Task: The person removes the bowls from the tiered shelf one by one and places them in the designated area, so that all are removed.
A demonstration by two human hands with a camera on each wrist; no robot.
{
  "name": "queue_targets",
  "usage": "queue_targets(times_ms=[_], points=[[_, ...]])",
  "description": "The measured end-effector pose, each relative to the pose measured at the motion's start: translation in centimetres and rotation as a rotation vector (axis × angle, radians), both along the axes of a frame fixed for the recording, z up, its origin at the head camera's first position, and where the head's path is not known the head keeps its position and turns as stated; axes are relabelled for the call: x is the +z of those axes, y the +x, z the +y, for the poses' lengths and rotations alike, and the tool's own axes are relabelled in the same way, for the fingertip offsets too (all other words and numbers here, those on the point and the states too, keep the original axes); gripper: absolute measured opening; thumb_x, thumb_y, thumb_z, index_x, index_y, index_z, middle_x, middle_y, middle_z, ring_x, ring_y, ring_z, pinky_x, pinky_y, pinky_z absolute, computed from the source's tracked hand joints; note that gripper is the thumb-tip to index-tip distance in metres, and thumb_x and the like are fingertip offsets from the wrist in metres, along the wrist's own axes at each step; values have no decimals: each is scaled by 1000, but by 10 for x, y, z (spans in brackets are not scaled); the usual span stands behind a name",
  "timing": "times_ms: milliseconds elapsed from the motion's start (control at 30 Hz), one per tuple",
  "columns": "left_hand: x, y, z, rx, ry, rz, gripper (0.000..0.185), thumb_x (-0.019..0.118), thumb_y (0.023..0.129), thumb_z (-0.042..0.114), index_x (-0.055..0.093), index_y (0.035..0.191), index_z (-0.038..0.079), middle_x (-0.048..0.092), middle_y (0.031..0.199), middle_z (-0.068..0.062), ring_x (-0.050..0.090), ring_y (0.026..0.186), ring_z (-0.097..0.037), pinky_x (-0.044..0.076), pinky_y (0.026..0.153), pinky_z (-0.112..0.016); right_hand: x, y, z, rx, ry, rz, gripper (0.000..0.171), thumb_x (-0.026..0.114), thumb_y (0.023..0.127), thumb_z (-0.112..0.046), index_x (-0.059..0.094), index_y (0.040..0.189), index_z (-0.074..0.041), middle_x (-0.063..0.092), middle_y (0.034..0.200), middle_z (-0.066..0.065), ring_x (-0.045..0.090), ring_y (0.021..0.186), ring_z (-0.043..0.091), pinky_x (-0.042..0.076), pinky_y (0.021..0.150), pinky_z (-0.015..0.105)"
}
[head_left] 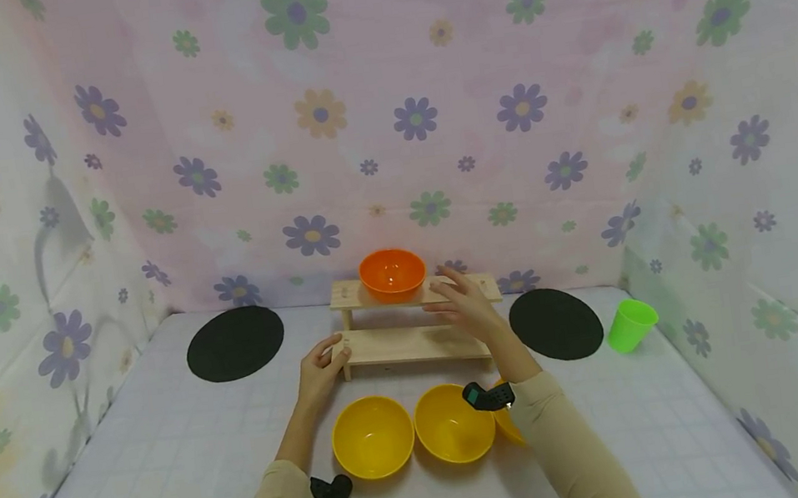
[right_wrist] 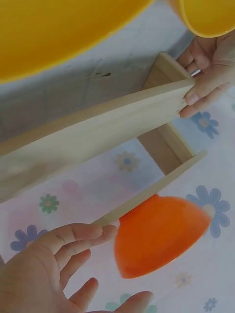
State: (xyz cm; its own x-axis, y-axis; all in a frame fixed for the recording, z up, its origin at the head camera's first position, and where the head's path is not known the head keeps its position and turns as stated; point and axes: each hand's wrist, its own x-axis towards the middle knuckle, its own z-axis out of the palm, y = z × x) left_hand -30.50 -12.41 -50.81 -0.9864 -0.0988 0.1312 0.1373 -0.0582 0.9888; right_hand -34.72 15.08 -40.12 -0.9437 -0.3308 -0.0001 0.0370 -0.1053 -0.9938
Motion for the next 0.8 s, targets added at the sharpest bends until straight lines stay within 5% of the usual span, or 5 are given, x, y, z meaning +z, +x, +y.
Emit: queue_targets(times_ms=[267,533,667,800], points=[[0,1,0,8,6,7,40,64,88,2,54,126,-7,57,120,-31,63,93,-10,49,76,-16,-1,-7,-19,-1,-50,-40,66,49,99,-26,13,152,-12,36,143,26,67,93,24,35,100,52],[0,2,1,14,-9,5,39,64,88,2,55,125,-5,58,121,-28,62,101,-18,48,76,-15,-2,-10,-35,-19,-126,-67,60,48,99,-29,20,151,-18,64,107,22,69,82,24,39,97,53],[0,1,1,15,-8,12,39,64,88,2,55,125,-6,58,119,-29,62,98,-17,48,76,-15,-2,-11,-44,-25,-189,-88,58,46,100,-24,18,151,-19,50,128,32,68,86,28,37,97,55],[-1,0,0,19,-5,22,40,64,87,3,55,124,-8,58,118,-31,63,93,-10,49,76,-14,0,-11,-49,-61,-219,-111,58,46,100,-20,17,151,-21,32,144,28,66,89,29,40,95,53]])
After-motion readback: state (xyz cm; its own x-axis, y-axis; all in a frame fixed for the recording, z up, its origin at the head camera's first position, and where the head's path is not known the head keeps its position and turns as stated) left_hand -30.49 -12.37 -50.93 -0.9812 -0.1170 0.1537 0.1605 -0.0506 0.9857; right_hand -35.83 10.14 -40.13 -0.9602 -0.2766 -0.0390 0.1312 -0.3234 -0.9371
